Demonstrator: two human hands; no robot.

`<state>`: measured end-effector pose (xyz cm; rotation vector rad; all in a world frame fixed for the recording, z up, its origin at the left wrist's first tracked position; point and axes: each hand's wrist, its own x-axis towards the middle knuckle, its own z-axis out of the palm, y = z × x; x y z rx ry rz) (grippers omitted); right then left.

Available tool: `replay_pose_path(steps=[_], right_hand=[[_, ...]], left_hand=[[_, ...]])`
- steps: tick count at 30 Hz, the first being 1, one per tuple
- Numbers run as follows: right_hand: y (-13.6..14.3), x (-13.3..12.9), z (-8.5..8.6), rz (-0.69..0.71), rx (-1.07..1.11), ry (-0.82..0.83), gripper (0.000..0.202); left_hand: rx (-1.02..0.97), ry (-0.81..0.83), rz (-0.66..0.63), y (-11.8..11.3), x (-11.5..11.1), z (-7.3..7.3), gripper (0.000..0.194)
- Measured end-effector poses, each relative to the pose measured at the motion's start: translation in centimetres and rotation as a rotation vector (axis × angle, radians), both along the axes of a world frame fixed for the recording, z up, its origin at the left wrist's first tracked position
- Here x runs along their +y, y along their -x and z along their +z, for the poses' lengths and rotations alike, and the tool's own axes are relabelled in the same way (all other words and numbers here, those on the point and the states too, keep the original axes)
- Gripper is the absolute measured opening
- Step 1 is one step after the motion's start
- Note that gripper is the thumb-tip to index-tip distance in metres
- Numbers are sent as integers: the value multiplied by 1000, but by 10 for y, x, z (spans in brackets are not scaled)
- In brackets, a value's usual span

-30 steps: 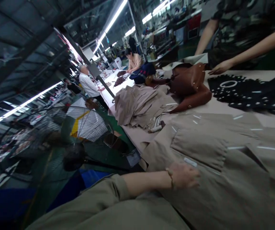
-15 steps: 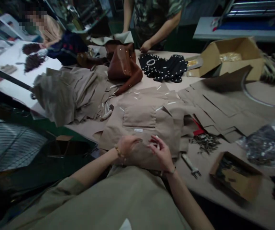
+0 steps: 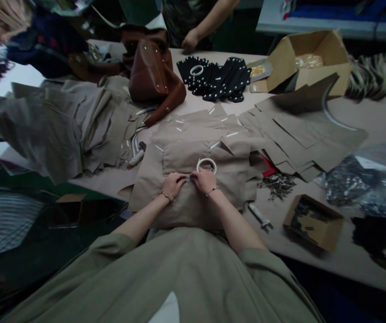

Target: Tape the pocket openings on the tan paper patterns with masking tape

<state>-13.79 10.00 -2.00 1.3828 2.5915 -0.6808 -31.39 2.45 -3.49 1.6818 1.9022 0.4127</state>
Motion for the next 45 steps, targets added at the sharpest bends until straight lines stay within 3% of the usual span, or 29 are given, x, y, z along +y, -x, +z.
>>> replay_pose_path(steps=[13,25,29,33,41,45], right_hand=[[7,17,-2,-102,23,146,30],[14,23,-4,-218,25,212,27],[8,19,-4,-143,81,192,25],[0,14,-5,-73,137,166,28],[11,20,1,-187,79,233,27],[24,23,4,-253,-28,238,30]], left_hand=[[54,36,-28,0,7,-7,29],[72,68,15,-1,10,1,26],[135,85,4,-6,12,-1,25],[88,38,-40,1,13,0,31],[88,23,-107,14,14,-8,19],[178,26,-258,24,22,-9,22]])
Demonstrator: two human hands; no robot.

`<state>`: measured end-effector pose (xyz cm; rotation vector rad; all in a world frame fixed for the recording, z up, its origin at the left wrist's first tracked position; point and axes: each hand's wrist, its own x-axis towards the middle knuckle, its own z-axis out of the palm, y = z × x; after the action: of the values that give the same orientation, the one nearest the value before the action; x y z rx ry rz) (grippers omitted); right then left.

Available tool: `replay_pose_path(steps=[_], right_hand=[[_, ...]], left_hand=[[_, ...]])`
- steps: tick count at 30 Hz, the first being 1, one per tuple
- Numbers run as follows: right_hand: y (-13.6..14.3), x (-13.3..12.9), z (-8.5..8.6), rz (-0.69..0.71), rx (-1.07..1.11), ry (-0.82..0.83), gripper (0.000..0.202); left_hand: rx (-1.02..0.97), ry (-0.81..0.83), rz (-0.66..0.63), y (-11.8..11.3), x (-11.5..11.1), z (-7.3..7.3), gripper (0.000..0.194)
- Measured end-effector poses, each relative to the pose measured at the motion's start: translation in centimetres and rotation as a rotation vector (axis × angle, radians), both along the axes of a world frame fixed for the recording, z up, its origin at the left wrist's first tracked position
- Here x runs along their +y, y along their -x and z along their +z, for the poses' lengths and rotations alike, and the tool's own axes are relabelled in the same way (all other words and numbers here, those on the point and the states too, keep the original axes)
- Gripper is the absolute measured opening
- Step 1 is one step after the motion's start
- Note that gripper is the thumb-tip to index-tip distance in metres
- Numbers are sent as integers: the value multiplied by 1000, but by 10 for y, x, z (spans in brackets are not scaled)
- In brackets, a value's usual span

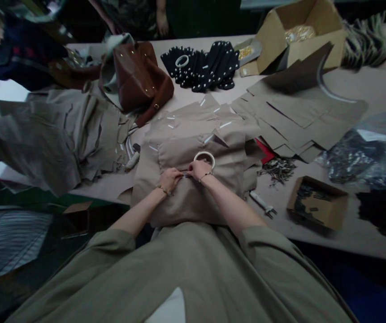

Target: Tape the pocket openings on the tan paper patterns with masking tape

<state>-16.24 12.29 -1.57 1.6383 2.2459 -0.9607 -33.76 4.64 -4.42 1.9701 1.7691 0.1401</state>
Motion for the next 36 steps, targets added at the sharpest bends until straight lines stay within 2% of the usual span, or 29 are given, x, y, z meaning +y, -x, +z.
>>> replay_pose_path(steps=[3,4,6,8,11,13,14,17,19,20,22,26,28,30,33,36], right_hand=[[10,-1,0,-1,-62,-7,29],[12,-2,0,6,-71,-11,28],[14,-3,0,33,-75,-28,27],[11,-5,0,87,-62,-61,26],[-3,-12,3,195,4,-111,26],[-17,-22,6,207,109,-132,31],[-24,-30,9,180,185,-144,36],[-45,-58,18,49,468,-161,54],[-57,-77,25,14,642,-145,62],[-62,-85,27,21,710,-127,64],[-70,-97,33,53,792,-95,66],[-80,-105,39,109,819,-63,67],[-79,-105,40,71,810,-59,63],[-75,-103,42,-9,777,-50,49],[-67,-99,47,-81,720,-40,28],[-63,-93,56,-53,659,-89,24]], left_hand=[[36,88,-206,13,26,5,17],[36,132,-240,15,38,8,16],[57,230,-221,14,61,13,25],[120,328,-145,7,78,19,37],[200,407,-81,-8,85,29,41],[156,367,-45,-13,75,35,39],[63,328,-23,-14,67,37,40],[-486,247,85,-18,35,44,49],[-838,265,171,-24,13,49,56],[-947,288,215,-28,5,52,58],[-1040,327,287,-37,-9,58,57],[-981,255,369,-50,-25,75,35],[-863,137,337,-54,-34,87,23],[-680,-26,273,-58,-45,99,16],[-436,-257,216,-63,-59,108,13],[-336,-329,172,-66,-63,105,22]])
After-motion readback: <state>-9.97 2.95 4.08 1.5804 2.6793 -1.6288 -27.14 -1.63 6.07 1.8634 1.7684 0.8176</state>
